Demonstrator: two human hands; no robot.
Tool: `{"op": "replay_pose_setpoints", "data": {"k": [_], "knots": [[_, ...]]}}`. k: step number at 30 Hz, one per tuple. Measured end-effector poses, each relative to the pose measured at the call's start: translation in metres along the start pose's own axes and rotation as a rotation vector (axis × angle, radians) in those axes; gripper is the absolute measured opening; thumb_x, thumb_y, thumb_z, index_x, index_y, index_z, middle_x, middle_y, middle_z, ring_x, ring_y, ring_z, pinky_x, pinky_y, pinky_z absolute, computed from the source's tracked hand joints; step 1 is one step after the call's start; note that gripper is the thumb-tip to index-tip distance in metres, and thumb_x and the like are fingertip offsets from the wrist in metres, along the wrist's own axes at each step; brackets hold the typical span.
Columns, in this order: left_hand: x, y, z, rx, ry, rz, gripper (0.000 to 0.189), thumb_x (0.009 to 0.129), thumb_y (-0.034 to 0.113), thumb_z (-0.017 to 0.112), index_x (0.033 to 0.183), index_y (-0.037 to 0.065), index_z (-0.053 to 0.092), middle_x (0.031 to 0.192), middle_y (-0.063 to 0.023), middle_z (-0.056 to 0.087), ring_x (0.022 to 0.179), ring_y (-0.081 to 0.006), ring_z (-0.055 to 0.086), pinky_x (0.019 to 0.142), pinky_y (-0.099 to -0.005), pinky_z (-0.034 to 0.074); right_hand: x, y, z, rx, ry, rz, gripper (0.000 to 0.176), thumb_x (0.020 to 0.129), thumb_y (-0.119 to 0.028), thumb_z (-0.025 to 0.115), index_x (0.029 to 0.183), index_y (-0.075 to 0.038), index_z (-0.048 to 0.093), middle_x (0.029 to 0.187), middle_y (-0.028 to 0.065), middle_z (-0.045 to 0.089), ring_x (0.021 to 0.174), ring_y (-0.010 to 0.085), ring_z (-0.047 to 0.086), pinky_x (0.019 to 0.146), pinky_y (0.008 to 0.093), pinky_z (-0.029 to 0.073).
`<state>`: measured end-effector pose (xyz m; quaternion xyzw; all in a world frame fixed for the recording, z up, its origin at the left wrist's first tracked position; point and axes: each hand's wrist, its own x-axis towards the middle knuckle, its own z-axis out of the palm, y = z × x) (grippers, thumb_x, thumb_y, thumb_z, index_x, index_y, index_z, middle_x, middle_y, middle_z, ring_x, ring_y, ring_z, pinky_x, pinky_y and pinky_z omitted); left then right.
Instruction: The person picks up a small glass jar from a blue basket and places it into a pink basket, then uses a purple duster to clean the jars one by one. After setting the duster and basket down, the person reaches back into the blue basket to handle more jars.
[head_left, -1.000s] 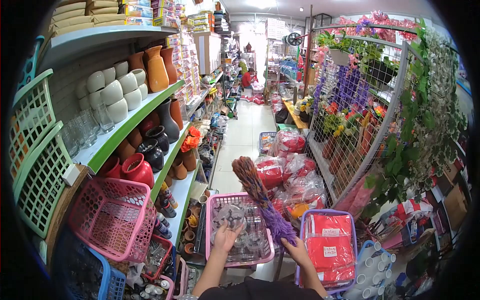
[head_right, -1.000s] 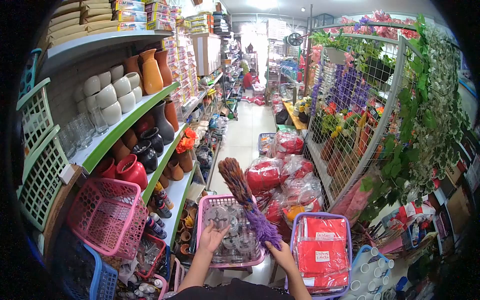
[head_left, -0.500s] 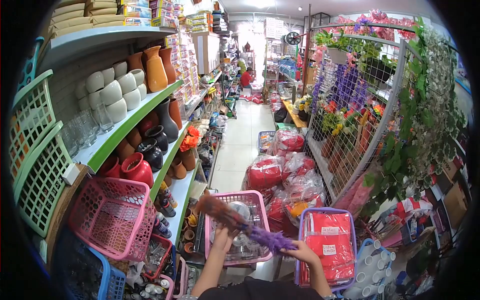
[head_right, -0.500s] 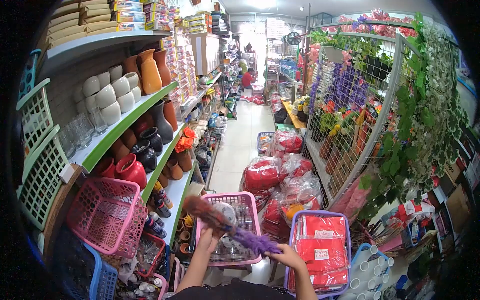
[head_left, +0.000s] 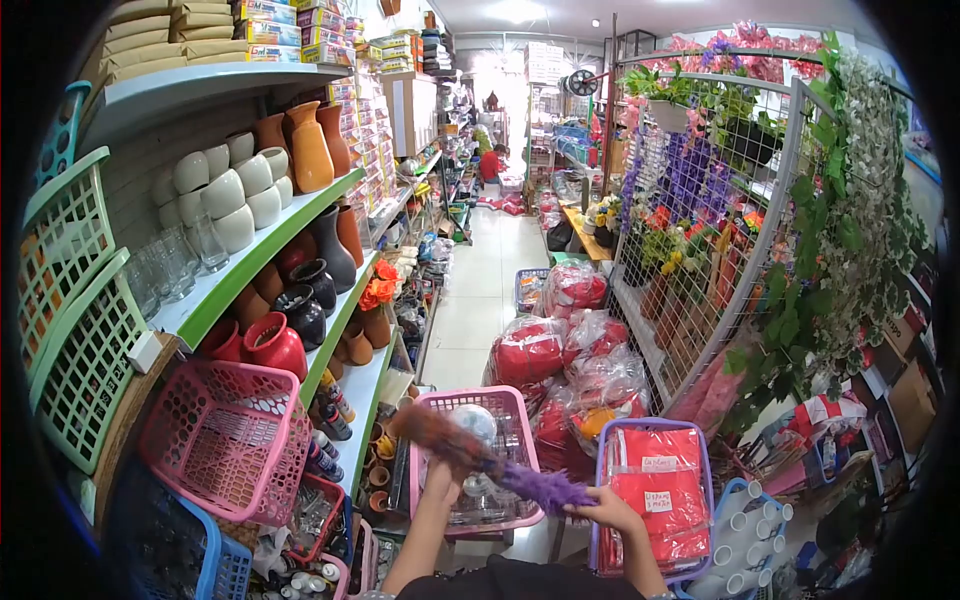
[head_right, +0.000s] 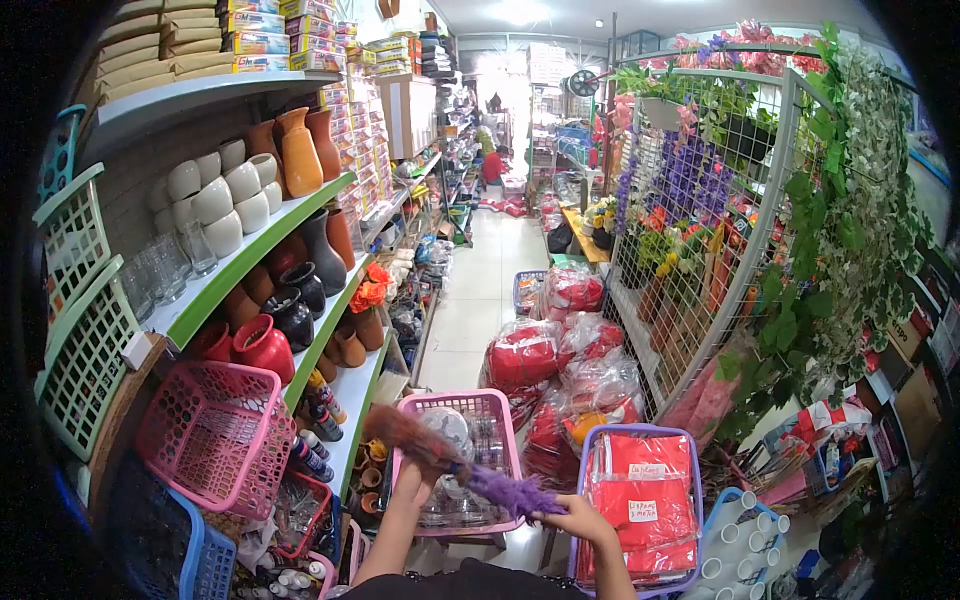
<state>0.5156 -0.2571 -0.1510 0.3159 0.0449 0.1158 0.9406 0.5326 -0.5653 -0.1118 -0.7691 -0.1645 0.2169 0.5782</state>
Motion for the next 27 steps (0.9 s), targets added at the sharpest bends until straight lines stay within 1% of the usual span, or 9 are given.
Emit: {"op": "replay_pose_setpoints", "data": {"k": [5,9,13,17,20,21,23,25,27], "knots": [[-0.005,0.005,0.012,0.018,0.071,-0.014,0.024,0.089,0.008,0.051,0.113,0.006,0.048,0.108,-0.0115,0.058,0.098,-0.0243,0.059,0.088,-0.0433,0.049,0.004,-0.001,0.005,-0.037,0.179,-0.051,0.039,0.08,-0.035,0.068,0.099,0.0,0.063,0.071,0.001,0.06,0.067,0.009,0.053,0.061,0.0275,0.044],[-0.001,0.004,0.004,-0.005,0.009,-0.007,0.021,0.09,0.009,0.051,0.11,0.005,0.05,0.107,-0.0114,0.059,0.098,-0.0242,0.059,0.09,-0.0437,0.049,0.008,0.009,-0.002,-0.146,-0.108,-0.04,0.039,0.079,-0.036,0.068,0.1,-0.003,0.065,0.073,0.0023,0.061,0.067,0.0096,0.053,0.064,0.0293,0.044],[0.0,0.006,0.009,0.017,0.069,-0.031,0.022,0.091,0.009,0.048,0.112,0.004,0.05,0.111,-0.0121,0.057,0.102,-0.0243,0.057,0.091,-0.0423,0.048,0.014,0.005,0.002,-0.121,0.163,0.025,0.04,0.078,-0.036,0.069,0.101,-0.004,0.065,0.071,0.004,0.062,0.067,0.0097,0.053,0.064,0.028,0.044],[0.008,0.003,-0.004,0.023,0.029,0.014,0.025,0.091,0.009,0.048,0.115,0.005,0.048,0.107,-0.0096,0.059,0.098,-0.0231,0.059,0.082,-0.0383,0.051,0.012,0.006,0.0,-0.126,-0.104,-0.012,0.04,0.078,-0.036,0.069,0.102,-0.004,0.065,0.072,0.0031,0.062,0.066,0.0095,0.054,0.063,0.0273,0.044],[-0.002,0.013,0.018,0.032,0.087,0.03,0.024,0.089,0.007,0.051,0.113,0.003,0.05,0.105,-0.0089,0.059,0.095,-0.0225,0.06,0.082,-0.0362,0.051,0.017,0.009,0.0,-0.171,0.124,-0.035,0.04,0.078,-0.038,0.068,0.1,-0.005,0.065,0.072,0.0048,0.064,0.065,0.0131,0.057,0.062,0.0327,0.046],[-0.006,0.015,0.03,0.119,0.132,0.063,0.024,0.086,0.004,0.054,0.11,0.003,0.051,0.102,-0.0079,0.06,0.094,-0.0198,0.06,0.082,-0.0333,0.05,0.018,0.001,0.002,-0.173,0.121,-0.034,0.04,0.078,-0.038,0.068,0.1,-0.005,0.065,0.072,0.0048,0.064,0.065,0.0131,0.057,0.062,0.0327,0.046],[-0.007,0.015,0.033,0.21,0.179,0.092,0.025,0.084,0.001,0.057,0.108,0.002,0.053,0.098,-0.007,0.061,0.093,-0.0171,0.06,0.082,-0.0304,0.05,0.019,-0.013,0.009,-0.375,0.392,0.054,0.041,0.078,-0.041,0.066,0.098,-0.006,0.064,0.071,0.0107,0.065,0.064,0.0206,0.061,0.061,0.0357,0.046],[0.0,0.011,0.025,0.766,0.14,0.342,0.031,0.08,0.0,0.063,0.109,0.002,0.052,0.097,-0.0055,0.062,0.09,-0.0149,0.06,0.079,-0.0269,0.048,0.02,-0.015,0.014,-0.346,0.412,0.028,0.042,0.079,-0.043,0.063,0.097,-0.006,0.064,0.07,0.0158,0.063,0.066,0.0283,0.062,0.06,0.0373,0.046],[0.001,0.009,0.022,0.842,0.176,0.372,0.037,0.076,0.002,0.067,0.11,0.001,0.052,0.098,-0.0063,0.062,0.089,-0.0145,0.059,0.079,-0.0264,0.047,0.017,-0.012,0.019,-0.253,0.271,-0.044,0.039,0.079,-0.042,0.062,0.099,-0.008,0.064,0.073,0.018,0.063,0.07,0.0335,0.062,0.062,0.0393,0.047]]}}
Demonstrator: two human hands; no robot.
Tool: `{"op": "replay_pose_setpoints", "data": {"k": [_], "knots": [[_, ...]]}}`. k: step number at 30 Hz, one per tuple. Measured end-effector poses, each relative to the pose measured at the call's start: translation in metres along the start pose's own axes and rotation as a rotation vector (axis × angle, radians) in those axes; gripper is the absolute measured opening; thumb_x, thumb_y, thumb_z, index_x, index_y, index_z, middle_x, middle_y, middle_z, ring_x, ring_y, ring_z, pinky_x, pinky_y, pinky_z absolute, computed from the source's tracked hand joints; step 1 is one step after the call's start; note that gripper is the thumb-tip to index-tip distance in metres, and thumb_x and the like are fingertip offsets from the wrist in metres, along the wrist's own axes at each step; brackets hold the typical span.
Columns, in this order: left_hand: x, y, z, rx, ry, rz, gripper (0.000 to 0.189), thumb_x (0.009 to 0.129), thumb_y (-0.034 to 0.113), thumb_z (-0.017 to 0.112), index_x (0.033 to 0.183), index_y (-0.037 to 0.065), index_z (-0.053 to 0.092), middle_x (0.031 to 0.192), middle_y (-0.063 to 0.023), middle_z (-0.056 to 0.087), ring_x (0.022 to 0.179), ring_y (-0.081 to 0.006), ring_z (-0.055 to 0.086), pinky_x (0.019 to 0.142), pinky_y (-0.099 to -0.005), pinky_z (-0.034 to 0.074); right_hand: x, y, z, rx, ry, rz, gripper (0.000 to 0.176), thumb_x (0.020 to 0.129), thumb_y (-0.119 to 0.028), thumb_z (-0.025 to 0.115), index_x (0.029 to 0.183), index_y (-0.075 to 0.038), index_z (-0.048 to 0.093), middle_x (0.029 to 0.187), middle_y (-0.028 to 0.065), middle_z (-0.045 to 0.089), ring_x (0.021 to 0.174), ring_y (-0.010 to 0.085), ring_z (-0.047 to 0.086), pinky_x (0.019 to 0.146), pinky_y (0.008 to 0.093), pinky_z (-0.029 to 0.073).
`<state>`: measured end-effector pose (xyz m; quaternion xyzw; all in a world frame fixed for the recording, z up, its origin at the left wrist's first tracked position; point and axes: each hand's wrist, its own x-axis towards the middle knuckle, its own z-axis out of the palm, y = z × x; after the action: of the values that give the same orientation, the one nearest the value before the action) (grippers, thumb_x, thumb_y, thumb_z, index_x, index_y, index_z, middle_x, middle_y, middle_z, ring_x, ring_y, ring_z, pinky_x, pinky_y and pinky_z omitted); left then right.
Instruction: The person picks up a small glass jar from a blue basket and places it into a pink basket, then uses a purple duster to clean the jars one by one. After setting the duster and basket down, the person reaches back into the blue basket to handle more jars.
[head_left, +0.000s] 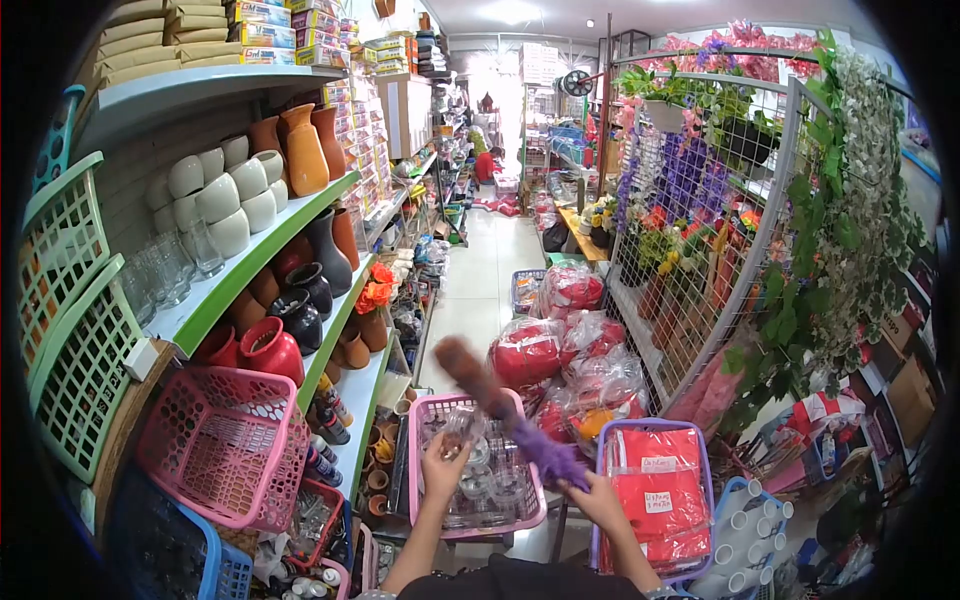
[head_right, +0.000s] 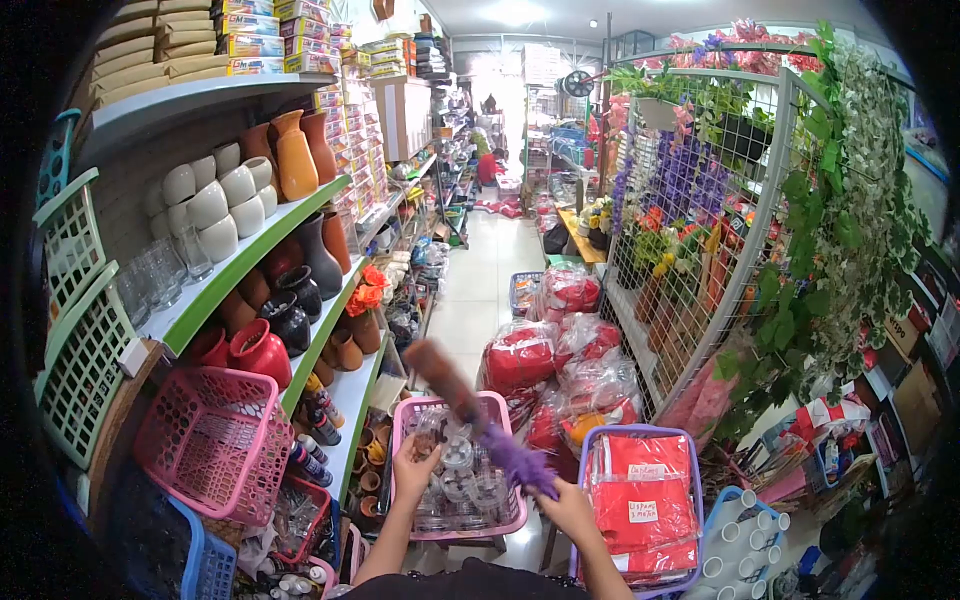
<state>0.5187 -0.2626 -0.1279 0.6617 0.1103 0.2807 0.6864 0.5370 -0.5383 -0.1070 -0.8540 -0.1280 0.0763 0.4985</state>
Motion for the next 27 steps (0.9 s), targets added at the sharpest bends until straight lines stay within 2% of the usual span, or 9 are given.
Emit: {"op": "replay_pose_setpoints", "data": {"k": [2,3,7,11,14,20,22,24,27], "knots": [[0.007,-0.023,-0.009,0.147,0.03,0.082,0.037,0.076,0.003,0.067,0.111,-0.001,0.053,0.101,-0.0088,0.062,0.089,-0.0147,0.059,0.079,-0.027,0.046,-0.005,-0.011,-0.012,-0.1,-0.176,-0.08,0.038,0.079,-0.042,0.062,0.099,-0.011,0.064,0.073,0.0178,0.063,0.071,0.0342,0.062,0.063,0.04,0.047],[0.015,-0.044,-0.015,1.039,0.089,0.516,0.037,0.076,0.002,0.066,0.111,-0.001,0.053,0.1,-0.0097,0.063,0.089,-0.0149,0.059,0.08,-0.0275,0.045,-0.007,-0.018,-0.017,-0.2,-0.35,-0.161,0.036,0.078,-0.042,0.062,0.1,-0.013,0.064,0.073,0.0176,0.063,0.071,0.0348,0.062,0.063,0.0407,0.047],[0.007,-0.014,-0.005,-0.037,0.072,0.063,0.032,0.07,0.004,0.071,0.099,-0.002,0.06,0.092,-0.0094,0.061,0.082,-0.0134,0.059,0.069,-0.0258,0.048,-0.007,-0.023,-0.012,-0.272,-0.03,-0.047,0.036,0.075,-0.042,0.063,0.098,-0.014,0.065,0.074,0.0185,0.063,0.072,0.0371,0.061,0.065,0.042,0.047],[0.005,-0.012,-0.005,0.047,0.114,0.041,0.031,0.071,0.007,0.072,0.098,-0.001,0.058,0.09,-0.0089,0.062,0.083,-0.014,0.059,0.071,-0.0261,0.048,-0.005,-0.03,-0.022,-0.23,-0.279,-0.045,0.034,0.074,-0.041,0.063,0.095,-0.013,0.066,0.072,0.0189,0.062,0.072,0.0369,0.061,0.064,0.0428,0.047],[0.002,-0.003,-0.008,0.185,0.106,0.271,0.031,0.071,0.007,0.073,0.097,0.0,0.058,0.086,-0.0066,0.06,0.078,-0.014,0.058,0.068,-0.0265,0.048,-0.005,-0.021,-0.022,-0.32,-0.193,-0.158,0.033,0.075,-0.04,0.063,0.094,-0.013,0.065,0.071,0.0183,0.062,0.071,0.0366,0.061,0.063,0.0426,0.047],[-0.004,0.018,0.002,0.084,0.233,0.207,0.024,0.073,0.01,0.072,0.09,0.001,0.057,0.082,-0.004,0.057,0.071,-0.0136,0.055,0.065,-0.0277,0.046,-0.006,-0.018,-0.018,-0.298,-0.223,-0.092,0.035,0.072,-0.033,0.065,0.101,-0.014,0.065,0.074,0.0165,0.063,0.072,0.0333,0.062,0.066,0.0394,0.047],[0.016,-0.069,-0.029,1.206,0.222,0.636,0.029,0.07,0.005,0.07,0.095,0.001,0.056,0.083,-0.0062,0.058,0.073,-0.0141,0.056,0.067,-0.0271,0.045,-0.008,-0.018,-0.02,-0.283,-0.341,-0.179,0.035,0.072,-0.032,0.065,0.101,-0.013,0.065,0.074,0.017,0.063,0.071,0.0334,0.062,0.066,0.0394,0.048],[0.004,-0.021,-0.015,0.199,0.191,0.126,0.03,0.07,0.0,0.067,0.097,-0.001,0.055,0.083,-0.0061,0.058,0.075,-0.0136,0.056,0.068,-0.0261,0.046,-0.011,-0.031,-0.018,-0.368,-0.104,-0.106,0.035,0.073,-0.039,0.064,0.098,-0.014,0.065,0.071,0.0187,0.062,0.069,0.0374,0.06,0.062,0.0431,0.047],[0.0,-0.012,-0.009,0.087,0.203,0.089,0.031,0.071,-0.001,0.067,0.099,0.0,0.053,0.087,-0.0065,0.057,0.08,-0.0133,0.056,0.069,-0.0245,0.046,-0.008,-0.021,-0.013,-0.271,-0.111,-0.078,0.035,0.072,-0.04,0.064,0.098,-0.016,0.065,0.072,0.0179,0.062,0.07,0.0373,0.06,0.062,0.0419,0.047]]}}
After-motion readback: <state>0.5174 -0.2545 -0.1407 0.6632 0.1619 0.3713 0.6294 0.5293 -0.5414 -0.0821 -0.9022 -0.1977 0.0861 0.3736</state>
